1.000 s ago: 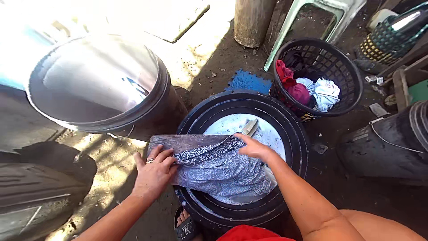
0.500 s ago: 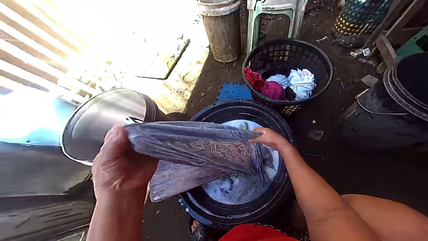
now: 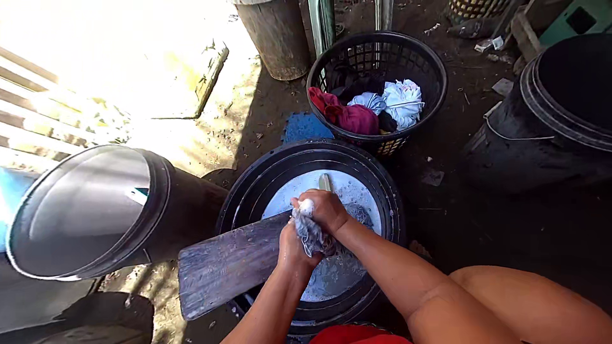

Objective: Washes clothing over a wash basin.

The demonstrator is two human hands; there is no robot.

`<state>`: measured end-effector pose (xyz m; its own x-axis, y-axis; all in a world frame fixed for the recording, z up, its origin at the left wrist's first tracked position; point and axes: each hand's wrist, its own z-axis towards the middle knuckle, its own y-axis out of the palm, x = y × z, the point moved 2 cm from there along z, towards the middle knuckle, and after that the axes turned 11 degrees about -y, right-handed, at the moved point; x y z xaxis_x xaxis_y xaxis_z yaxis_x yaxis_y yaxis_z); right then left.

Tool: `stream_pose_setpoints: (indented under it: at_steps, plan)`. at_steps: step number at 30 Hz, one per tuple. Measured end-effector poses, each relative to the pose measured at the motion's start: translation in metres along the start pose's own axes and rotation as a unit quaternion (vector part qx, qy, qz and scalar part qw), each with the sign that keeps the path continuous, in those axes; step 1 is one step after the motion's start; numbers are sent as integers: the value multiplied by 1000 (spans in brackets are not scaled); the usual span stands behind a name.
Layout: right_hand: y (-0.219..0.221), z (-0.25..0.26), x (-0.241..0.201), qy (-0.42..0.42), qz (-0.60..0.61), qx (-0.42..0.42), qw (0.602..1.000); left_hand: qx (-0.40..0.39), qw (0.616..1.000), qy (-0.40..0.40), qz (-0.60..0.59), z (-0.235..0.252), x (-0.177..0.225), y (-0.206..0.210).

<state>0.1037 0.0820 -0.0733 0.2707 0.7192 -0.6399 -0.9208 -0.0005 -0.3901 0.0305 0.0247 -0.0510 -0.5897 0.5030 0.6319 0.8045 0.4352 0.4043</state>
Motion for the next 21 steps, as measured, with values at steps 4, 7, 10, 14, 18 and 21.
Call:
stream_pose_setpoints:
  at_steps: [4,7,10,14,18,21]
  plan:
    - [-14,18,-3,245,24,-117,962,-76,991,11,107,1,11,-6]
    - [-34,42,-8,344,68,-167,922,-139,907,-63,392,-1,4,-34]
    - [-34,51,-31,321,164,-108,926,-80,782,-91,611,6,-21,-36]
    - [-11,33,-54,100,213,9,972,44,859,66,505,-6,12,-36]
    - [19,-36,1,153,76,-39,984,51,965,168,197,-41,89,-9]
    - [29,-92,52,341,-22,-164,925,-33,971,222,86,-47,120,-21]
